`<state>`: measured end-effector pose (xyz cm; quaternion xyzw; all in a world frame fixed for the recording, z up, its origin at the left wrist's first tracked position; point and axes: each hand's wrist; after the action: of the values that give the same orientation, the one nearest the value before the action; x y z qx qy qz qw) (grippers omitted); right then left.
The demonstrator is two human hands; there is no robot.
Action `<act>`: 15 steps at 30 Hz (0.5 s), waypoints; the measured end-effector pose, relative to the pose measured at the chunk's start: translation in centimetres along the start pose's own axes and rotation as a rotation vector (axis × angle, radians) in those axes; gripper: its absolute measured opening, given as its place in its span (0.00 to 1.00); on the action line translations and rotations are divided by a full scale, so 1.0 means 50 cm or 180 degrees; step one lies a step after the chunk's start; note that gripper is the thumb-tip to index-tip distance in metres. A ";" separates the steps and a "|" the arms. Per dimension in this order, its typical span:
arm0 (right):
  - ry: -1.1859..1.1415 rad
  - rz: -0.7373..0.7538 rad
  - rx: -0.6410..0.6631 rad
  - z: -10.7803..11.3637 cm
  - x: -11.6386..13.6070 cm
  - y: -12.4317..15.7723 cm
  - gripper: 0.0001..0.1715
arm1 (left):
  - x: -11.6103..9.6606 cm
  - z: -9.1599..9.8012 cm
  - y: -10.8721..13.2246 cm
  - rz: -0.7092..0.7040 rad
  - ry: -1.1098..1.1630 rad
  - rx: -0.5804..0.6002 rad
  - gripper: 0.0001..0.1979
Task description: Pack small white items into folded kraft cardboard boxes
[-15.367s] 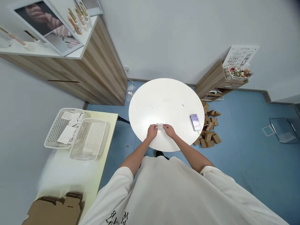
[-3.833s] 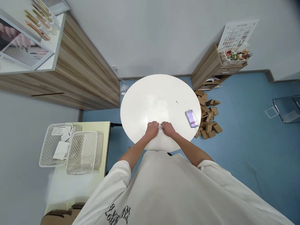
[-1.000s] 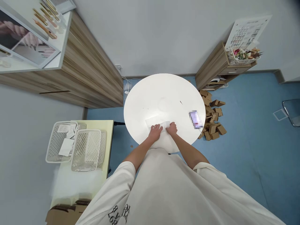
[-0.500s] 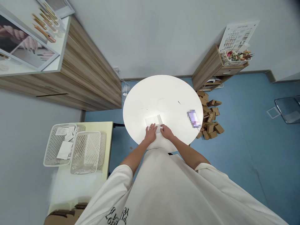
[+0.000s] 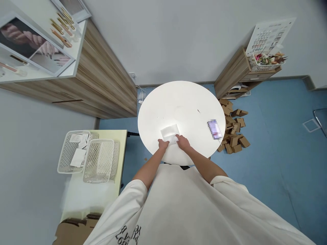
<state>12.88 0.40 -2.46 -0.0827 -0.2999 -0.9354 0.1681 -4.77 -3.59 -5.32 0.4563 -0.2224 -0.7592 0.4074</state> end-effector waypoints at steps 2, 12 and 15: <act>0.0032 -0.0013 -0.0007 0.001 0.000 0.000 0.27 | -0.004 0.000 -0.006 0.0095 -0.0017 0.0021 0.25; 0.0093 0.0008 -0.0226 -0.009 -0.005 -0.004 0.29 | -0.046 -0.019 0.016 -0.0051 0.0361 0.0011 0.20; -0.0026 0.0013 -0.0203 -0.011 -0.010 -0.005 0.29 | -0.063 -0.049 0.022 -0.0438 0.0301 0.0325 0.15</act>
<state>13.22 0.40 -3.13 -0.0924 -0.2705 -0.9438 0.1660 -1.38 -1.55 -4.12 0.5260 -0.2095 -0.7506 0.3406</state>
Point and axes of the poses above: each hand's wrist, its own y-axis away from the middle knuckle, its own z-axis out of the back of the hand, x = y × z, and after that the axes turned 11 degrees about y, right-handed
